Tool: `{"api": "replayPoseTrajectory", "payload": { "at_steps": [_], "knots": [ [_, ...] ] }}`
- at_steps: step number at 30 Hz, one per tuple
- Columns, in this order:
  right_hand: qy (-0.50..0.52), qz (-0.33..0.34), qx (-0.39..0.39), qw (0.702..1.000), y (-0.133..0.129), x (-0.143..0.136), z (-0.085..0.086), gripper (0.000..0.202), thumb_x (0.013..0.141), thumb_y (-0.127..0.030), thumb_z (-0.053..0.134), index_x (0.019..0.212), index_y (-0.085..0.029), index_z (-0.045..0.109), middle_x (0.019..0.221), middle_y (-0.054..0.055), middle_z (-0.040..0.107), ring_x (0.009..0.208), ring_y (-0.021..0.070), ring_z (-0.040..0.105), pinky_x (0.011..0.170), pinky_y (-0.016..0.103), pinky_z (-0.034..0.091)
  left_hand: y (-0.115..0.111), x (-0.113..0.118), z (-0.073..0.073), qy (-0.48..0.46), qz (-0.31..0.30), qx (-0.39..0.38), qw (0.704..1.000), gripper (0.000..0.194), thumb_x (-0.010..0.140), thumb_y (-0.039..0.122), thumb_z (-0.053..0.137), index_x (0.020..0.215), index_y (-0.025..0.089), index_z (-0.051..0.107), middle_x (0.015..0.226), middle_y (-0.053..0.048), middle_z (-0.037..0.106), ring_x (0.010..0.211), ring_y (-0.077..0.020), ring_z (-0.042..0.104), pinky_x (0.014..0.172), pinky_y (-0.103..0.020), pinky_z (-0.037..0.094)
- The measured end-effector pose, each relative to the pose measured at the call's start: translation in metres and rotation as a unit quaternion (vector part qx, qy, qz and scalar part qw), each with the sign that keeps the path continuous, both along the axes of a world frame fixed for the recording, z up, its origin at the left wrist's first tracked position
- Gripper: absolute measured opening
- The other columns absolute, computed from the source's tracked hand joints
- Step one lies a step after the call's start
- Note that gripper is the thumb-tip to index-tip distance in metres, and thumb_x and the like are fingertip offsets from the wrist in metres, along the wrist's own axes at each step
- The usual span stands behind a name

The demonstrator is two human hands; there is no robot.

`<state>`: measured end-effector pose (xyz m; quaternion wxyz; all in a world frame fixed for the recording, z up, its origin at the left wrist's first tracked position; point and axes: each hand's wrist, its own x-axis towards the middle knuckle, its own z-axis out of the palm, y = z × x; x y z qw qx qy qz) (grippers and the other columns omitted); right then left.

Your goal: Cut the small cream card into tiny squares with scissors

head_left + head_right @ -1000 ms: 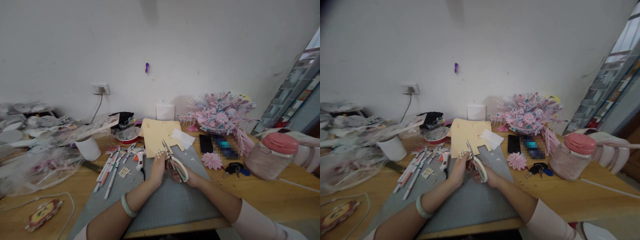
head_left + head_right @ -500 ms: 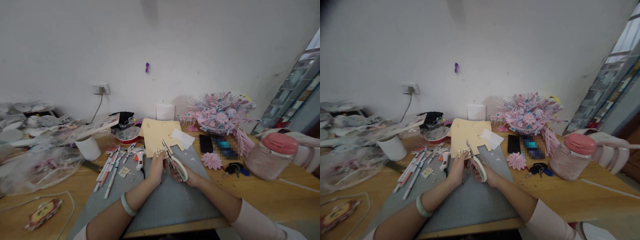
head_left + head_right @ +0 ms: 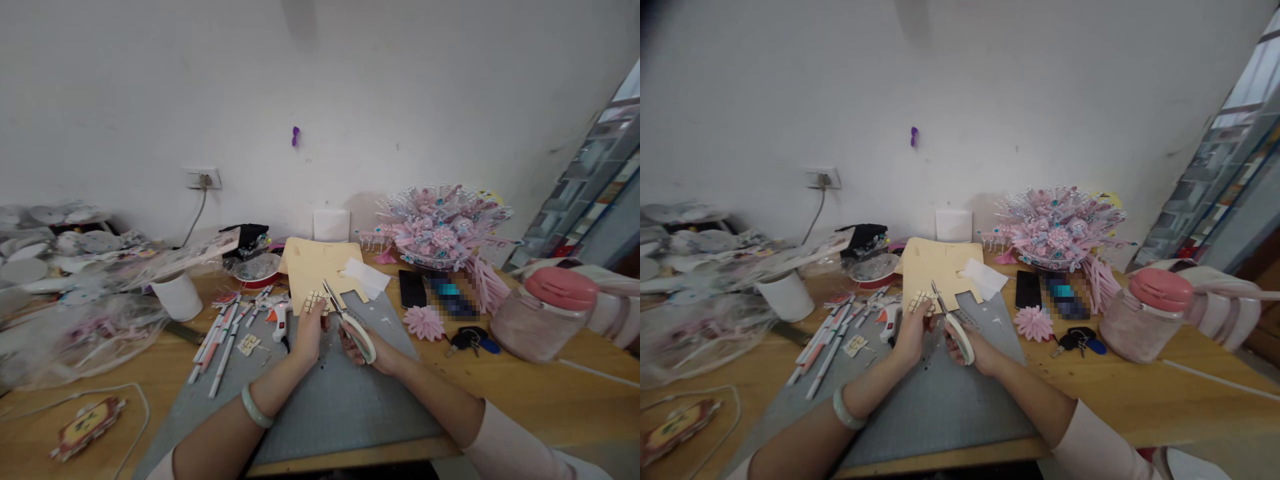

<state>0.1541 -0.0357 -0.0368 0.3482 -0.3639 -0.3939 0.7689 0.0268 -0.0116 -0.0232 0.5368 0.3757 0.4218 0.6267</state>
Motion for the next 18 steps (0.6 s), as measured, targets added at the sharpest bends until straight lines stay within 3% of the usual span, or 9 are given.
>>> {"api": "replayPoseTrajectory", "payload": {
  "at_steps": [9, 18],
  "knots": [
    [-0.009, 0.002, 0.0, 1.0, 0.0, -0.0006, -0.0024, 0.049, 0.058, -0.057, 0.07, 0.072, -0.017, 0.046, 0.05, -0.009, 0.038, 0.039, 0.0024, 0.032, 0.036, 0.017, 0.014, 0.0045, -0.0045, -0.0023, 0.011, 0.003, 0.007, 1.0, 0.022, 0.066, 0.036, 0.057, 0.064, 0.02, 0.042, 0.044, 0.008, 0.038, 0.037, -0.0077, 0.032, 0.039, -0.021, 0.023],
    [-0.014, 0.014, -0.008, 1.0, 0.0025, -0.0002, -0.0055, 0.052, 0.055, -0.059, 0.071, 0.073, -0.018, 0.045, 0.05, -0.01, 0.038, 0.036, 0.0014, 0.03, 0.034, 0.017, 0.014, 0.0067, -0.0066, -0.0011, 0.0, 0.022, 0.01, 1.0, 0.027, 0.064, 0.038, 0.062, 0.07, 0.02, 0.044, 0.045, 0.01, 0.039, 0.036, -0.0068, 0.035, 0.039, -0.019, 0.024]
  ]
}}
